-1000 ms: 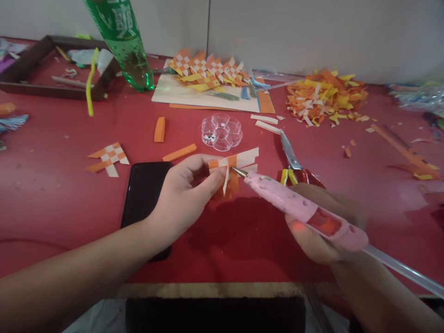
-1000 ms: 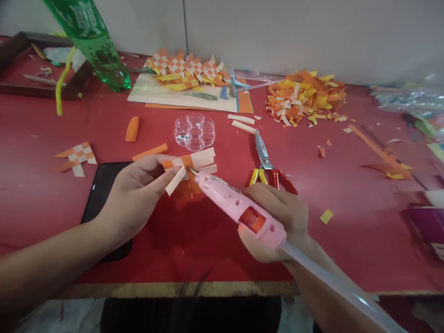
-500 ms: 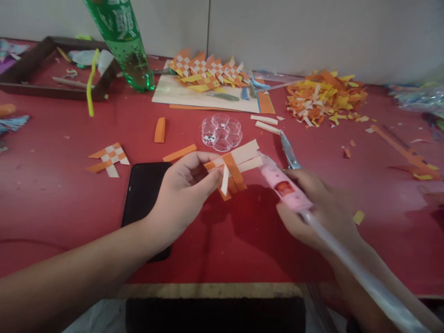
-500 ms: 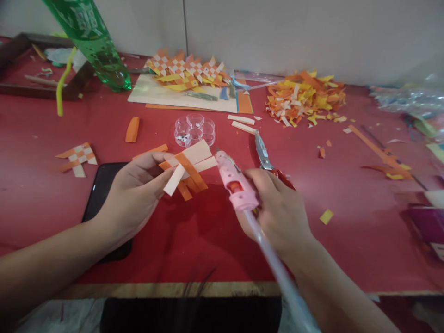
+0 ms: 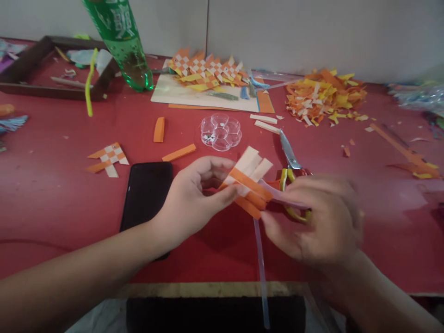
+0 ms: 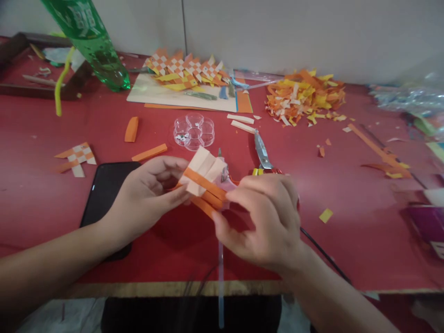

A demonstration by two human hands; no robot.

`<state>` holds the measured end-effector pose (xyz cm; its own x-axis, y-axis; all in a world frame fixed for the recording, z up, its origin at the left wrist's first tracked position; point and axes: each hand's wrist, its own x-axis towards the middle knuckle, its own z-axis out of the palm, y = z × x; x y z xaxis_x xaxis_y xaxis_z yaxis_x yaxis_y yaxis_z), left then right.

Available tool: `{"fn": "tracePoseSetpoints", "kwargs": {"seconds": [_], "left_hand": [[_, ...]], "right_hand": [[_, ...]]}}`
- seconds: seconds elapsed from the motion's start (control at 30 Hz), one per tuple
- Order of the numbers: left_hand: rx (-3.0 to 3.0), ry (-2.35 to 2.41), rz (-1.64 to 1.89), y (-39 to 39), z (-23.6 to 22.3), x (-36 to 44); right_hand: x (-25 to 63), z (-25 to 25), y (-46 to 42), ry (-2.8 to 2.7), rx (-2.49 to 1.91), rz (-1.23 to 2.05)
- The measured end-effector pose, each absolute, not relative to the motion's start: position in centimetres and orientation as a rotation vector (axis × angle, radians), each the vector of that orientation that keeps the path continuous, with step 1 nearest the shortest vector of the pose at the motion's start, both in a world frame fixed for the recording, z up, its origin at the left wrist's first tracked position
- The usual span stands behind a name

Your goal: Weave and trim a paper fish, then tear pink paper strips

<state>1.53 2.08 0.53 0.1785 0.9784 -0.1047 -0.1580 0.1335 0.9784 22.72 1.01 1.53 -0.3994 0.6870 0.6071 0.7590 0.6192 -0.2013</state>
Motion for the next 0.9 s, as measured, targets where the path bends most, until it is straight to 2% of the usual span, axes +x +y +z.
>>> {"fn": "tracePoseSetpoints", "kwargs": {"seconds": [0.1, 0.17, 0.4, 0.57, 0.63, 0.9], "left_hand": [[1.223, 1.03, 1.015, 1.69, 0.6, 1.7], [1.287, 1.036, 0.984, 1.49, 0.66, 1.78], [1.333, 1.023, 0.926, 1.43, 0.95, 1.83], [1.265, 1.006, 0.888, 1.55, 1.12, 1.88], [1.242, 1.007, 0.878, 1.63, 1.16, 1.89], [1.186, 0.861, 0.863, 1.77, 1.08, 1.51]], "right_hand": [[22.24, 1.55, 0.65, -2.268, -0.883, -0.276], [22.02, 1.51, 0.49, -2.279, -0.867, -0.262], [21.94, 1.51, 0.44, -1.964, -1.058, 0.212], [22.23, 1.45, 0.11, -2.019, -1.167, 0.026], [22.25, 1.57, 0.03, -2.025, -1.168, 0.049], [21.83, 1.87, 0.69, -1.856, -1.044, 0.594]]}}
